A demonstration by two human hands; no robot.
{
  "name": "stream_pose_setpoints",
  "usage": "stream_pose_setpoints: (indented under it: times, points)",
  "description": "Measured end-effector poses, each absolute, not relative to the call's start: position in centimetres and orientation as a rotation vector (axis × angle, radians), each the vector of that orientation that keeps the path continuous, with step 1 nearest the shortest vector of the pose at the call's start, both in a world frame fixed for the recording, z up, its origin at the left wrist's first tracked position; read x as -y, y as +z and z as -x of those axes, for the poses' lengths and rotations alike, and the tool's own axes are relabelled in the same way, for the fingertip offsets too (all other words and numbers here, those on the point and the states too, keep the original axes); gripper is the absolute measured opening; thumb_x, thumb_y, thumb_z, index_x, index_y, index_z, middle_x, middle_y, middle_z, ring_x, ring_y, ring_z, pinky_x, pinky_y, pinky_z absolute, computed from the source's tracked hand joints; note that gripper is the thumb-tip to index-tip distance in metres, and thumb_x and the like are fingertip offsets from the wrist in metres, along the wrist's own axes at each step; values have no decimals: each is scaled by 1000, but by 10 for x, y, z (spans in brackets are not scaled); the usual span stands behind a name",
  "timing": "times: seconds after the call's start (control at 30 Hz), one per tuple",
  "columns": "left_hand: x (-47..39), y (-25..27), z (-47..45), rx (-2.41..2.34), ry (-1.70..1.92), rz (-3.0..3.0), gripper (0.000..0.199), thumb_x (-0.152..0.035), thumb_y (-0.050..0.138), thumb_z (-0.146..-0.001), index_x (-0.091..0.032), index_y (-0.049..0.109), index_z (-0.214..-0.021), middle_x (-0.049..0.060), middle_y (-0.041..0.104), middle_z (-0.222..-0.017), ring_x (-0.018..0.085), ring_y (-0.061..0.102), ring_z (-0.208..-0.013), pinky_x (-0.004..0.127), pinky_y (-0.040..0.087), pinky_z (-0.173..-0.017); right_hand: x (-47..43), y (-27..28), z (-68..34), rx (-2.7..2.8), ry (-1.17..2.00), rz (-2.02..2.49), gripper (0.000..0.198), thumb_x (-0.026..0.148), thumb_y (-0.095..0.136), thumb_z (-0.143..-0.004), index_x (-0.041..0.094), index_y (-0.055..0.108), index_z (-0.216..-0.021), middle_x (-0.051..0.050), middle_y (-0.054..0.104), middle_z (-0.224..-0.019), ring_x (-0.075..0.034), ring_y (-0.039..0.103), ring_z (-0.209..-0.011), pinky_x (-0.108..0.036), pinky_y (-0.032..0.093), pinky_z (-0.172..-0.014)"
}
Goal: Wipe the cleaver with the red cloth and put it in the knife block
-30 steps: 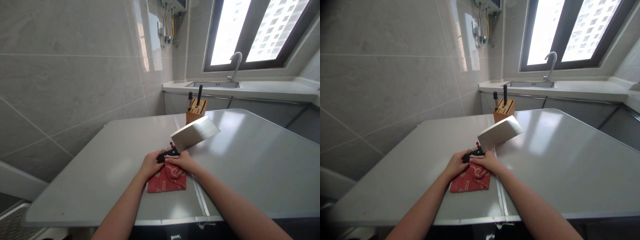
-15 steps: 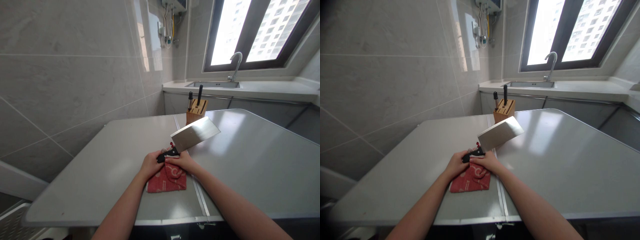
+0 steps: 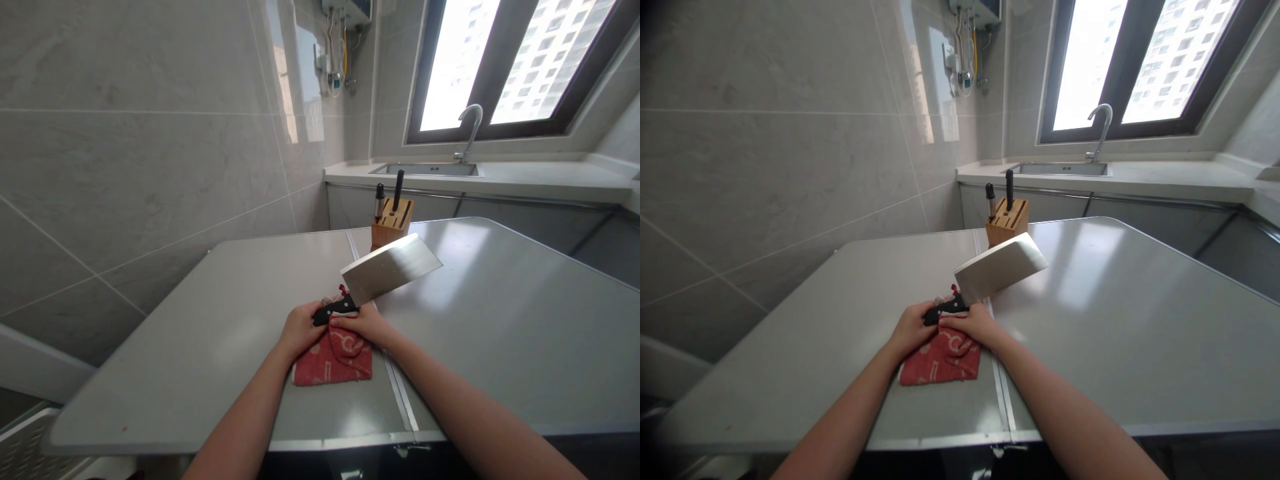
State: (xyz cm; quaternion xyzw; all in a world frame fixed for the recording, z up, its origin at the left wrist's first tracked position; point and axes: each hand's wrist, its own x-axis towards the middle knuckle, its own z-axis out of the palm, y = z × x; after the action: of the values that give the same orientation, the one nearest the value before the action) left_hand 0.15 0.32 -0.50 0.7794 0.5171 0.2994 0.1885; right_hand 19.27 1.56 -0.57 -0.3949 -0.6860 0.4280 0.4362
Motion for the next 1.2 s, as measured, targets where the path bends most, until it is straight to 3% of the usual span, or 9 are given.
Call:
stream_pose_setpoints:
  times: [0.23,0.4,0.63,1.03,1.2]
  points:
    - [-2,-3,-2,-1436,870,-2227,11,-25,59,-80,-19,67,-84,3,70,-80,17,63,-73,23,42,-65,-18,-14,-192,1690,1010,1006,55,42,81,-60,18,63,-106,-8,67,-108,-27,62,-104,-45,42,-101]
    - [-3,-4,-2,-1450,882,-2242,19,-25,58,-81,-21,67,-96,4,71,-91,18,64,-82,24,43,-71,-16,-13,-190,1703,1065,971,49,43,77,-66,19,64,-106,-7,70,-105,-25,64,-101,-44,44,-99]
    - [-4,-5,-1,-1567,874,-2306,7,-25,58,-79,-19,59,-76,2,65,-77,16,58,-71,23,38,-64,-13,-4,-188,1682,1094,964,43,42,76,-66,18,67,-101,-7,71,-102,-26,66,-98,-44,47,-96]
    - [-6,-7,-2,-1512,911,-2187,15,-31,57,-79,-20,51,-70,-2,57,-68,14,52,-64,23,34,-60,-15,-5,-185,1533,1123,924,42,42,76,-66,17,66,-99,-7,71,-98,-24,66,-95,-40,48,-93]
    - [-8,-12,2,-1509,997,-2127,27,-42,60,-79,-19,50,-70,-4,53,-64,13,48,-62,22,34,-58,-17,5,-188,1469,1113,1009,40,42,78,-62,15,66,-89,-6,70,-86,-22,65,-82,-34,51,-78]
